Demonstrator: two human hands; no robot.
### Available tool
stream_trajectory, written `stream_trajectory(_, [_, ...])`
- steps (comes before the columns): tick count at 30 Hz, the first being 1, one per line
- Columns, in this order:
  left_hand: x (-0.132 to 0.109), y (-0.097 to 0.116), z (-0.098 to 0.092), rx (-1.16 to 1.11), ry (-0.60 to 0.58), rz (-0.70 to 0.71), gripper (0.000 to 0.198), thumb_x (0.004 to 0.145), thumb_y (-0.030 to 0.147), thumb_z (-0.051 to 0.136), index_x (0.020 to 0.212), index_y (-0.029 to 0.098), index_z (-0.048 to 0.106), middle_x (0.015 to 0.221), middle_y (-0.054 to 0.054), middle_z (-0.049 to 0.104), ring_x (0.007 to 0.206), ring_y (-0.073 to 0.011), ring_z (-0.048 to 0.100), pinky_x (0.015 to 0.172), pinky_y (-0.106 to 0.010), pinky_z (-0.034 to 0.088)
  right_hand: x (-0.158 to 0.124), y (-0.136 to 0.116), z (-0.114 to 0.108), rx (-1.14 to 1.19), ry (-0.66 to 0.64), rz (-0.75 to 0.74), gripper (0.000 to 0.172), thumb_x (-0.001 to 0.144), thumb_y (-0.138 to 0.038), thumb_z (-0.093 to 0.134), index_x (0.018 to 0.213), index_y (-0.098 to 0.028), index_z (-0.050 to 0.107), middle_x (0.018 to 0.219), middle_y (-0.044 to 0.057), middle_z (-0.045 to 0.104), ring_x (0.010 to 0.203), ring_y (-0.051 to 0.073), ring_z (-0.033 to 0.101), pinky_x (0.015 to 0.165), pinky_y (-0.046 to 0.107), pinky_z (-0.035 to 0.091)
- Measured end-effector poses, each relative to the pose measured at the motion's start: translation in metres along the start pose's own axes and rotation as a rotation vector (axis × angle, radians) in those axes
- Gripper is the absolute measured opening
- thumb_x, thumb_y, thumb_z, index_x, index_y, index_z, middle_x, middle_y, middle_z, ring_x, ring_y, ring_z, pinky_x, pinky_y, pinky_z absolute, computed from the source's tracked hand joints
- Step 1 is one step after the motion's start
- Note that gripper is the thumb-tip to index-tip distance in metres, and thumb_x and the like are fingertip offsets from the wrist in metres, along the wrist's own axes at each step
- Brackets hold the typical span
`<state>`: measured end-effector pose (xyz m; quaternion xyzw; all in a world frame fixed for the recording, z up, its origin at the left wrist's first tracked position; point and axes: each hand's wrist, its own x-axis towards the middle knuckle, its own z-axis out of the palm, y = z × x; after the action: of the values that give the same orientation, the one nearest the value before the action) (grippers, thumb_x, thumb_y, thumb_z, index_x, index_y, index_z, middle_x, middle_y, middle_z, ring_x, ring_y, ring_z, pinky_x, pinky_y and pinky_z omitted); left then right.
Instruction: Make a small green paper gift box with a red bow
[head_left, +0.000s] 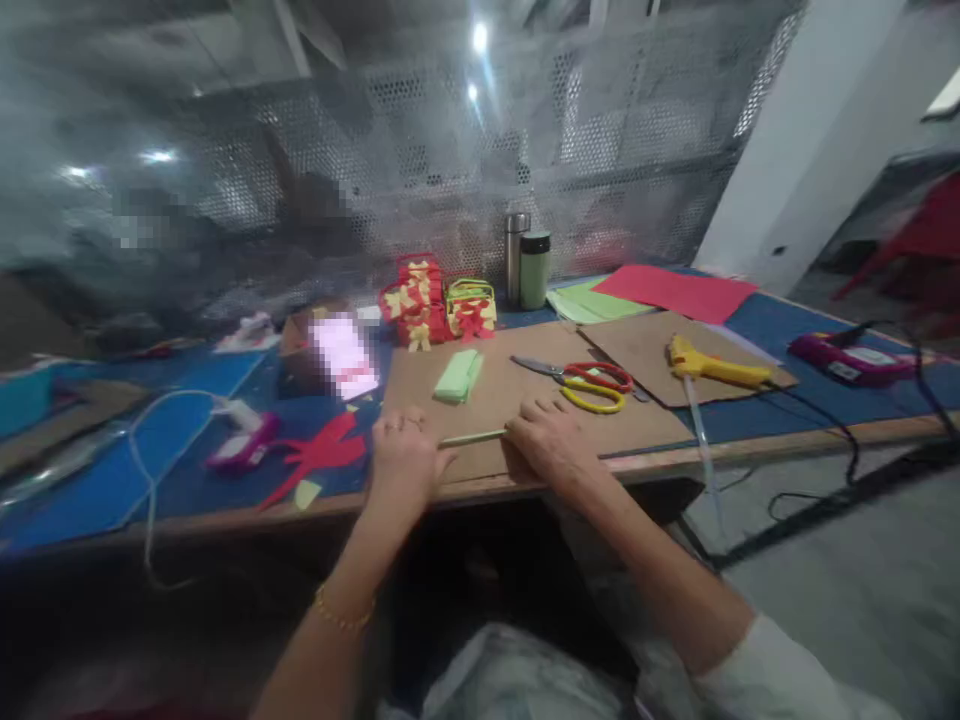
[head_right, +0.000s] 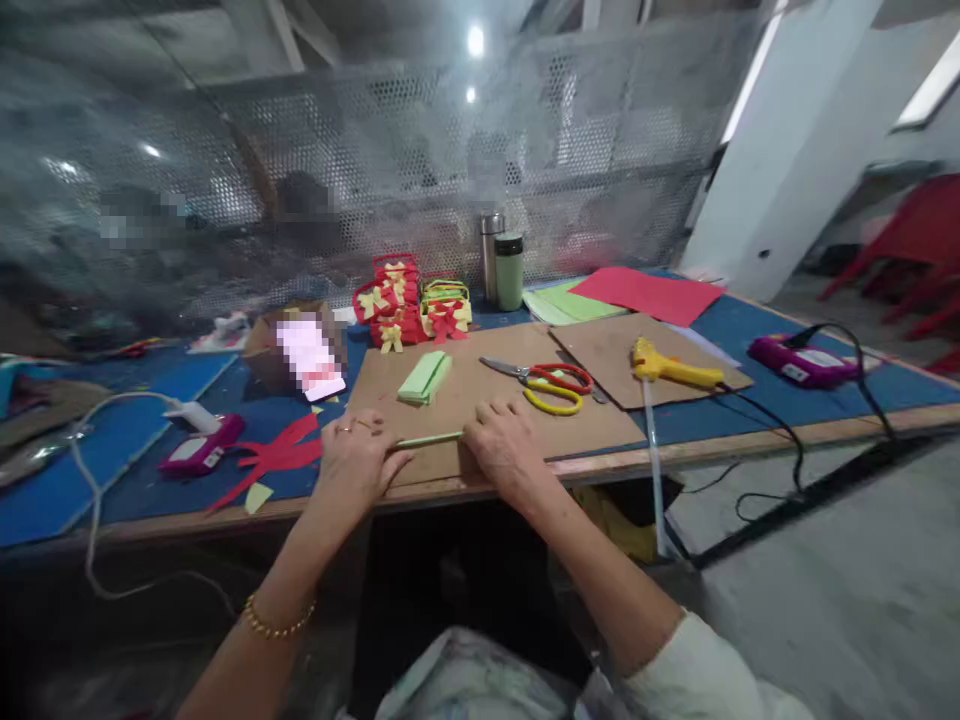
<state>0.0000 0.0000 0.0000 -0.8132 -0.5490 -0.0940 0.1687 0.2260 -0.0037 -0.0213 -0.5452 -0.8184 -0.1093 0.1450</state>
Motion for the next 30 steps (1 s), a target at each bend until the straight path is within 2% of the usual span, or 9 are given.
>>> stream_trajectory(3, [0.002,0.002,0.002,0.024,0.011,0.109,0.019,0.096,0.027,0.061,0.099,0.019,0.078,0.106,-0.014,0.071,0.102,-0.0309,0.060,0.093,-0.047,0.037,-0.001,0.005,0.005,0.026,0.054,-0.059,0.016,0.098,-0.024,0.061,0.087,-0.018,0.072,0.092,0.009,0.067,0.089,0.023,0.049,0.081,0.037,0.027])
stream_trajectory(7, [0.006,0.008,-0.005,-0.060,-0.007,0.172,0.023,0.100,0.022,0.052,0.095,0.019,0.075,0.089,-0.009,0.071,0.091,-0.0252,0.062,0.089,-0.042,0.036,-0.002,0.012,0.007,0.047,0.093,-0.089,0.016,0.098,-0.020,0.060,0.087,-0.018,0.072,0.090,0.008,0.068,0.086,0.022,0.049,0.084,0.037,0.028])
stream_trajectory(13, [0.016,0.021,-0.024,-0.217,-0.220,0.204,0.032,0.100,0.029,0.055,0.075,0.018,0.072,0.076,-0.008,0.073,0.074,-0.0222,0.059,0.077,-0.037,0.031,-0.004,-0.001,-0.014,0.111,0.059,-0.155,0.015,0.097,-0.012,0.057,0.101,-0.017,0.070,0.099,0.010,0.071,0.094,0.024,0.055,0.094,0.039,0.030])
stream_trajectory(16, [0.018,0.027,-0.030,-0.240,-0.286,0.214,0.030,0.100,0.023,0.052,0.081,0.018,0.074,0.077,-0.008,0.075,0.072,-0.0216,0.060,0.075,-0.036,0.031,-0.001,-0.015,-0.024,0.183,-0.046,-0.197,0.016,0.099,-0.014,0.054,0.098,-0.015,0.070,0.095,0.011,0.070,0.088,0.022,0.058,0.087,0.037,0.034])
stream_trajectory(18, [0.017,0.028,-0.031,-0.274,-0.287,0.188,0.027,0.100,0.021,0.051,0.090,0.019,0.076,0.083,-0.009,0.077,0.076,-0.0220,0.061,0.078,-0.036,0.032,-0.002,-0.019,-0.026,0.224,-0.105,-0.169,0.015,0.099,-0.012,0.055,0.095,-0.015,0.069,0.091,0.010,0.069,0.080,0.019,0.058,0.078,0.033,0.035])
stream_trajectory(20, [0.014,0.024,-0.033,-0.313,-0.266,0.136,0.026,0.099,0.024,0.053,0.094,0.019,0.077,0.086,-0.009,0.078,0.078,-0.0225,0.062,0.081,-0.037,0.034,-0.006,-0.016,-0.024,0.287,-0.106,-0.132,0.011,0.097,-0.010,0.058,0.093,-0.015,0.068,0.090,0.008,0.068,0.076,0.017,0.057,0.071,0.030,0.033])
stream_trajectory(23, [0.009,0.017,-0.034,-0.419,-0.246,0.083,0.029,0.098,0.028,0.054,0.079,0.018,0.074,0.078,-0.006,0.077,0.077,-0.0210,0.062,0.083,-0.035,0.036,-0.015,-0.005,-0.018,0.425,-0.061,-0.107,0.008,0.093,-0.010,0.062,0.088,-0.016,0.065,0.085,0.004,0.065,0.071,0.014,0.054,0.063,0.026,0.029])
stream_trajectory(25, [0.007,0.014,-0.035,-0.553,-0.280,0.076,0.035,0.097,0.031,0.054,0.068,0.019,0.069,0.068,-0.004,0.073,0.070,-0.0182,0.061,0.079,-0.032,0.038,-0.019,0.002,-0.016,0.514,-0.053,-0.095,0.012,0.092,-0.010,0.062,0.082,-0.017,0.064,0.080,0.001,0.063,0.067,0.012,0.050,0.061,0.026,0.027])
stream_trajectory(30, [0.008,0.011,-0.036,-0.813,-0.367,0.067,0.036,0.092,0.036,0.051,0.062,0.019,0.062,0.052,0.002,0.060,0.054,-0.0129,0.053,0.061,-0.026,0.035,-0.023,0.017,-0.018,0.653,-0.142,-0.078,0.021,0.097,-0.021,0.056,0.078,-0.018,0.064,0.071,0.000,0.061,0.066,0.012,0.047,0.062,0.025,0.027])
